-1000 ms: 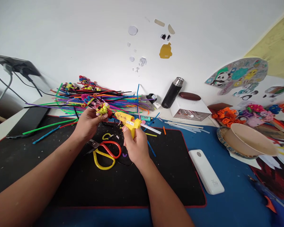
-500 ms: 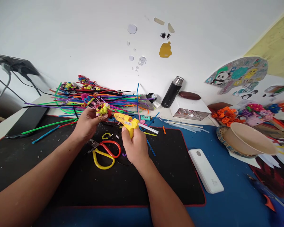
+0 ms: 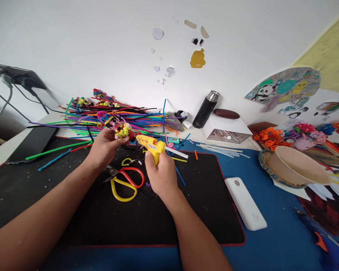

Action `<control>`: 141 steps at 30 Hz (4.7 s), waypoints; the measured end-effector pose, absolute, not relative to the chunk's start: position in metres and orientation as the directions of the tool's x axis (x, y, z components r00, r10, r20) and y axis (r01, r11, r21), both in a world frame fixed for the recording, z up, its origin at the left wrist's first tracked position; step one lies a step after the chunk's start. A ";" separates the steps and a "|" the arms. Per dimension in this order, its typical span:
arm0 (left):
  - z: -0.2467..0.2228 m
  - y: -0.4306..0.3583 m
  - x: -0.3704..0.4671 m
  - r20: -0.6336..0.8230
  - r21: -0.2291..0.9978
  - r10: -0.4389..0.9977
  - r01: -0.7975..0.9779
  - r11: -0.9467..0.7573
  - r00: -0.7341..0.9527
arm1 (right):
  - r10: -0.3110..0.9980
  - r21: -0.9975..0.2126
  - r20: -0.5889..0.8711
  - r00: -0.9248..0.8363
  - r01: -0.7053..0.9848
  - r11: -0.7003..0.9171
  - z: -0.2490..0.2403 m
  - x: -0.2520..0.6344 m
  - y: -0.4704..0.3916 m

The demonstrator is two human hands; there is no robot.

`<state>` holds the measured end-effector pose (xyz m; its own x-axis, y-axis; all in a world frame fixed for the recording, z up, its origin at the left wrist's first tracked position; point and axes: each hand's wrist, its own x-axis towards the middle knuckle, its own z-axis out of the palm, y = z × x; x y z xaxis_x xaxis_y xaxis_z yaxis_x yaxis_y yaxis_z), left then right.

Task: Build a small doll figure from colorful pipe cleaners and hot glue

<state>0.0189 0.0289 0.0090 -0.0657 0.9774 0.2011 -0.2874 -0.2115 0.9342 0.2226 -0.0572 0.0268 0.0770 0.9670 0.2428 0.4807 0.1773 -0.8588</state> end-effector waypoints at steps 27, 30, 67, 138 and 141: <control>0.010 0.028 0.020 0.199 0.930 0.978 -0.303 -0.208 -0.061 | 0.968 -0.835 0.240 0.078 0.525 0.164 0.030 0.222 -0.057; 0.010 0.028 0.020 0.195 0.930 0.979 -0.306 -0.204 -0.063 | 0.967 -0.836 0.244 0.074 0.522 0.171 0.030 0.222 -0.058; 0.012 0.029 0.021 0.222 0.928 0.971 -0.286 -0.237 -0.084 | 0.983 -0.880 0.173 0.055 0.457 0.129 0.026 0.220 -0.057; 0.024 0.026 0.000 0.103 0.885 0.984 -0.464 -0.023 0.148 | 0.998 -0.994 -0.066 -0.020 0.092 -0.064 0.042 0.225 -0.059; 0.024 0.025 0.000 0.102 0.880 0.983 -0.474 -0.016 0.155 | 0.998 -0.993 -0.063 -0.027 0.100 -0.060 0.042 0.226 -0.059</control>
